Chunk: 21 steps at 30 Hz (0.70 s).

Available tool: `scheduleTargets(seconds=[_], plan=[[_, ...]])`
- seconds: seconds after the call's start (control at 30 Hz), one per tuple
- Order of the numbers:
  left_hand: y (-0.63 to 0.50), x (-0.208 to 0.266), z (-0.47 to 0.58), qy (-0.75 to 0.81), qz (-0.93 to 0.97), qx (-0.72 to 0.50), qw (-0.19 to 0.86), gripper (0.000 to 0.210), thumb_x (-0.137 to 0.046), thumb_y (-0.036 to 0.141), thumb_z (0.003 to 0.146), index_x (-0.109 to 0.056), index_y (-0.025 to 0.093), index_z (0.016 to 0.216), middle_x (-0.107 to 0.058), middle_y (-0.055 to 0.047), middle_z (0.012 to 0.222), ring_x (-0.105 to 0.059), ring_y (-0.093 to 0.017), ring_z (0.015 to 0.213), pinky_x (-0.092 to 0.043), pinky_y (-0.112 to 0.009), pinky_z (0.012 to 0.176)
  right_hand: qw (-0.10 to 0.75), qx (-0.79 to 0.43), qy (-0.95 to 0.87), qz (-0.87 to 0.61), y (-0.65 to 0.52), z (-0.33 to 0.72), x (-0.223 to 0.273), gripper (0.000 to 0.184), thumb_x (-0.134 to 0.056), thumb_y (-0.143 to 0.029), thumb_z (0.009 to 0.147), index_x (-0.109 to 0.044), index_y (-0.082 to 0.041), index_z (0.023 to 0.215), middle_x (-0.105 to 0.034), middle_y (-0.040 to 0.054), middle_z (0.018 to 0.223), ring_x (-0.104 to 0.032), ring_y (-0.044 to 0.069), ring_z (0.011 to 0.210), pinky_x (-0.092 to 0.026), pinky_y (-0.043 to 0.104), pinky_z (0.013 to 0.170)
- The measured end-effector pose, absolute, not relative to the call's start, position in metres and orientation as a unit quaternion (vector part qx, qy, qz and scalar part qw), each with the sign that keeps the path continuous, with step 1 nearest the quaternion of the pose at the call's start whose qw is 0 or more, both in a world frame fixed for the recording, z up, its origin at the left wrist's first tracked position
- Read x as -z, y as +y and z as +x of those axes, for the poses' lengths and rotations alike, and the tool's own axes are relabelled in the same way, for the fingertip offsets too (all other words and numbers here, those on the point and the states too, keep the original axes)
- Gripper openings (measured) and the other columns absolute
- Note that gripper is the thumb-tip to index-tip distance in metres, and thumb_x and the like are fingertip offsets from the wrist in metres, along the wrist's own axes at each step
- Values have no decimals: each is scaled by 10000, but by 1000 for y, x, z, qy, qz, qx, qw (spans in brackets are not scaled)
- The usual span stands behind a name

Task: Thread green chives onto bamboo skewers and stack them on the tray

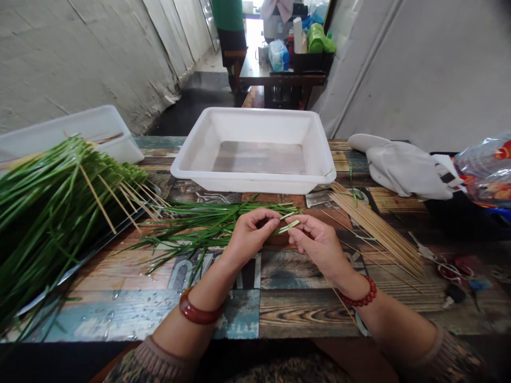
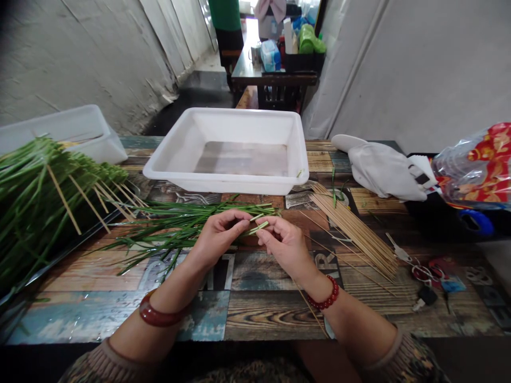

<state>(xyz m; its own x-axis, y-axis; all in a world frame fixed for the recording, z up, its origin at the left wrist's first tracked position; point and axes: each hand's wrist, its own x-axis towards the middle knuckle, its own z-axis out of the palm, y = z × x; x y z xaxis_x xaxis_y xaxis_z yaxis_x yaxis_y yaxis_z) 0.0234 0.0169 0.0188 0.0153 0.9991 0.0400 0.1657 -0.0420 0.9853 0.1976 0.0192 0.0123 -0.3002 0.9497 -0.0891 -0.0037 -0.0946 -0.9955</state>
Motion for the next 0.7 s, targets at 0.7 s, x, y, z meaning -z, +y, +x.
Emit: scheduleTargets(seconds=[0.7], plan=[[18,-19,23,503,642,-453,360,112,-635,208,826,-713,156,764,-687,-34,733,-616,-142,697,-462,-246,672,400,-579,-551,-449,19,197,-12,247,-635,-370,803,-685,-173,945,-596,-26,610,-454,71,437,-367,198,410]])
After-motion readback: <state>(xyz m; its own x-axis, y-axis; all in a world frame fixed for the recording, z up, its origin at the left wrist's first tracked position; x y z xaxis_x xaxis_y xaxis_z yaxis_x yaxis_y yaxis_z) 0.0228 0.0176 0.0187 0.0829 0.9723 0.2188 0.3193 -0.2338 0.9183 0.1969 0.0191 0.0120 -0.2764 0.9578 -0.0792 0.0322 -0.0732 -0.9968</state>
